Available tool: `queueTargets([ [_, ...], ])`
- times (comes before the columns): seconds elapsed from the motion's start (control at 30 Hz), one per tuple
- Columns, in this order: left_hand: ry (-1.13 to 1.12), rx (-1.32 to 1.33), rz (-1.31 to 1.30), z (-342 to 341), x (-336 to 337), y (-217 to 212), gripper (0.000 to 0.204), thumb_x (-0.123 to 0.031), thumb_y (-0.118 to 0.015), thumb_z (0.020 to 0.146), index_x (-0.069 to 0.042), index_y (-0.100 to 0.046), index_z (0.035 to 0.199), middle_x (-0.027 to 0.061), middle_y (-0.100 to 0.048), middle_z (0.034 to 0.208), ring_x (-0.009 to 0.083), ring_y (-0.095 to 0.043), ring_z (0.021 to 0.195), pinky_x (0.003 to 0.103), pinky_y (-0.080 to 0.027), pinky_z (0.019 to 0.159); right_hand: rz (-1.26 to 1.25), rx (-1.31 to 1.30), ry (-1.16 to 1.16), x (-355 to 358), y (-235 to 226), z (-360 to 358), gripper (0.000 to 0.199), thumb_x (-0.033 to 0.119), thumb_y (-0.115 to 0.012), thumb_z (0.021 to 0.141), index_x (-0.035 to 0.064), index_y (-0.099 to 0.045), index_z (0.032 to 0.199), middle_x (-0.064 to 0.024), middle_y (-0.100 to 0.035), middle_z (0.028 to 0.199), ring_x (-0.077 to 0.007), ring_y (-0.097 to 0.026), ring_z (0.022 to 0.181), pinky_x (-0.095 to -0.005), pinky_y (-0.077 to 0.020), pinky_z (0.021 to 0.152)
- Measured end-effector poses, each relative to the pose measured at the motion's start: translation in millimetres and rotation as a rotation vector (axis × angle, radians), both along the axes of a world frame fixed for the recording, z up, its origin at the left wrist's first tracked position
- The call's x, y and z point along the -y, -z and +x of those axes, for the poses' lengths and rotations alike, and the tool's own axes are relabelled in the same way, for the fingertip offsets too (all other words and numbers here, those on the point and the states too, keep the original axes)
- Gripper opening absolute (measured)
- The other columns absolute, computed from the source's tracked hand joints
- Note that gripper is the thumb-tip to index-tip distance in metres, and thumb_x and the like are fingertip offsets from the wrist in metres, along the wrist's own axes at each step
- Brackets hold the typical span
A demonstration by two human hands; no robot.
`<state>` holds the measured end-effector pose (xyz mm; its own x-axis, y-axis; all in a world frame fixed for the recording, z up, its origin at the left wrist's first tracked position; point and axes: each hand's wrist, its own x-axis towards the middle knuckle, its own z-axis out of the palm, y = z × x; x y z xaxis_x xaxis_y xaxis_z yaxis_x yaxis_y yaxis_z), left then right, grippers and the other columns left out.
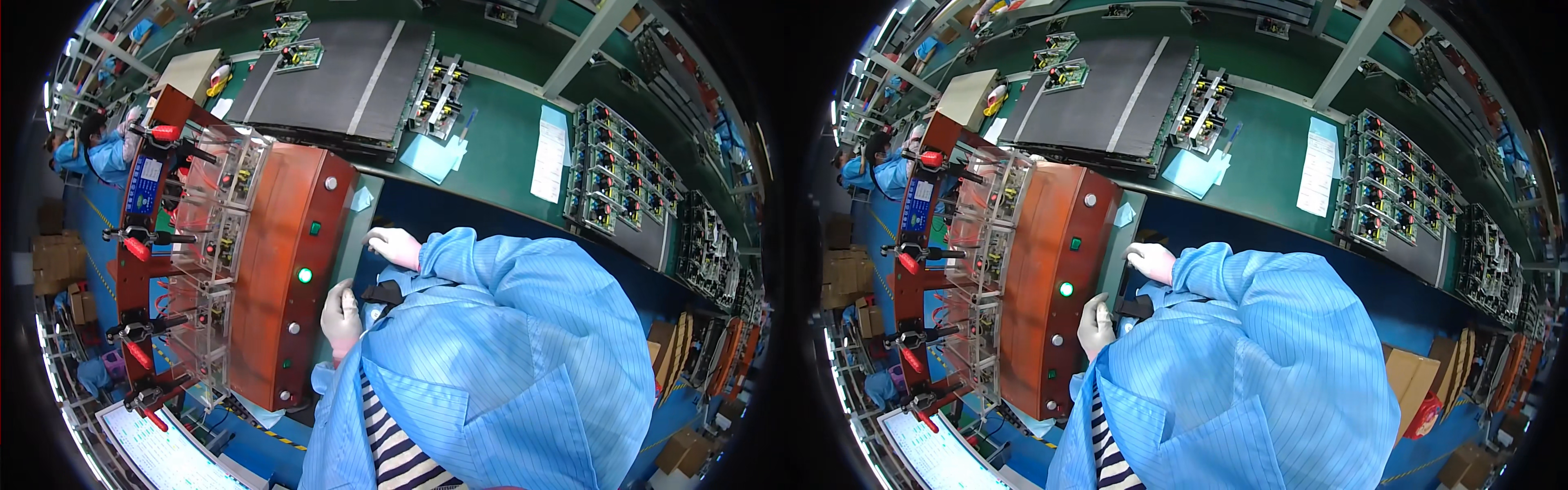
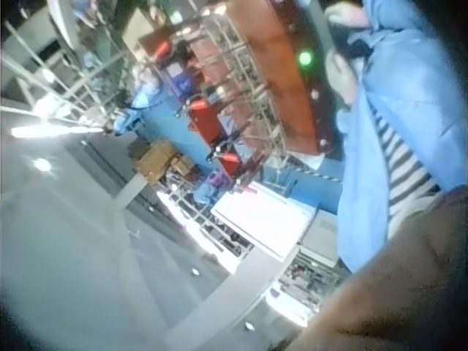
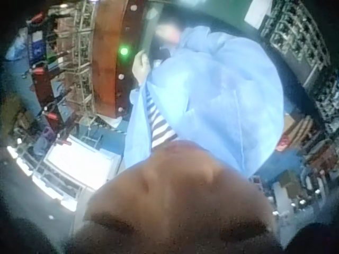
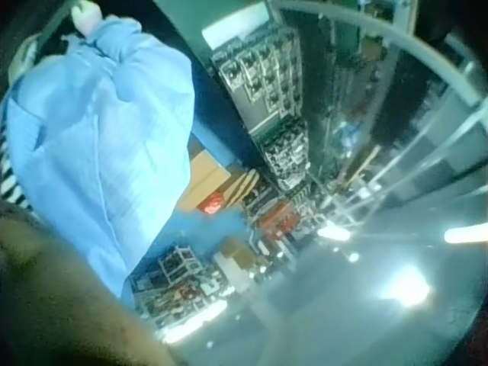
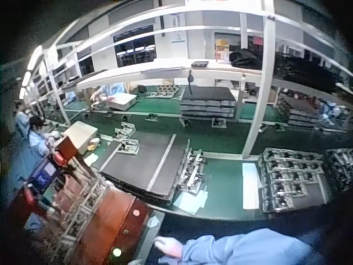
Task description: The person puts on gloves, loads circuit boards into a testing fixture, presses the buttons on the testing machine, and unloads the boards onto the conveyor table.
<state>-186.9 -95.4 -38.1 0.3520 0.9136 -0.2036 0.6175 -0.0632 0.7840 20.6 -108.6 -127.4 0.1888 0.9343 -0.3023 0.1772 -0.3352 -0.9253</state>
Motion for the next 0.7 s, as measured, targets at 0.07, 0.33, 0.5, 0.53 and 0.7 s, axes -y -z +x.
queueTargets([
  [0.07, 0.033, -0.018, 0.011, 1.6, -0.9, -0.5, 0.027, -0.018, -0.05, 0.096, -0.007, -0.067, 0.114, 0.0081, -0.07, 0.108, 0.0248, -0.066, 0.094, 0.031, -0.05, 0.084, -0.007, 0.0, 0.019, 0.9, 0.7, 1.3, 0.036, 0.026, -0.042, 0.095, 0.0059, -0.066, 0.113, -0.01, -0.068, 0.106, -0.0226, -0.064, 0.097, -0.0315, -0.049, 0.09],
  [0.33, 0.158, -0.013, 0.076, 5.8, -6.2, 14.3, 0.026, -0.023, -0.055, 0.093, -0.012, -0.069, 0.112, 0.0064, -0.071, 0.105, 0.027, -0.066, 0.092, 0.033, -0.049, 0.081, 0.201, -0.059, 0.08, 11.0, 22.1, 13.4, 0.032, 0.019, -0.048, 0.093, 0.0, -0.066, 0.111, -0.0117, -0.066, 0.106, -0.0216, -0.064, 0.091, -0.0299, -0.0505, 0.084],
  [0.5, 0.108, -0.029, 0.074, 1.6, -2.1, 10.8, 0.026, -0.026, -0.054, 0.093, -0.011, -0.069, 0.109, 0.0061, -0.071, 0.104, 0.0274, -0.066, 0.089, 0.034, -0.049, 0.08, -0.077, -0.215, 0.206, 11.9, 14.2, 7.5, 0.034, 0.018, -0.044, 0.094, 0.0005, -0.065, 0.114, -0.0132, -0.067, 0.104, -0.0203, -0.064, 0.093, -0.0289, -0.0503, 0.084],
  [0.53, 0.095, -0.027, 0.05, 0.0, -1.1, 9.4, 0.028, -0.027, -0.053, 0.094, -0.01, -0.068, 0.11, 0.0057, -0.071, 0.106, 0.0267, -0.065, 0.091, 0.033, -0.048, 0.081, -0.087, -0.234, 0.203, 11.8, 15.0, 7.2, 0.035, 0.017, -0.044, 0.094, -0.0005, -0.065, 0.116, -0.0135, -0.067, 0.104, -0.0199, -0.063, 0.092, -0.0287, -0.0502, 0.085],
  [0.7, 0.037, -0.009, 0.047, -11.3, 2.5, 13.6, 0.028, -0.027, -0.053, 0.094, -0.01, -0.068, 0.11, 0.0055, -0.071, 0.106, 0.0267, -0.065, 0.092, 0.033, -0.048, 0.081, -0.093, -0.234, 0.146, 5.6, 22.4, -2.6, 0.035, 0.017, -0.044, 0.095, -0.0022, -0.064, 0.117, -0.0139, -0.065, 0.103, -0.0188, -0.061, 0.091, -0.028, -0.05, 0.085],
])
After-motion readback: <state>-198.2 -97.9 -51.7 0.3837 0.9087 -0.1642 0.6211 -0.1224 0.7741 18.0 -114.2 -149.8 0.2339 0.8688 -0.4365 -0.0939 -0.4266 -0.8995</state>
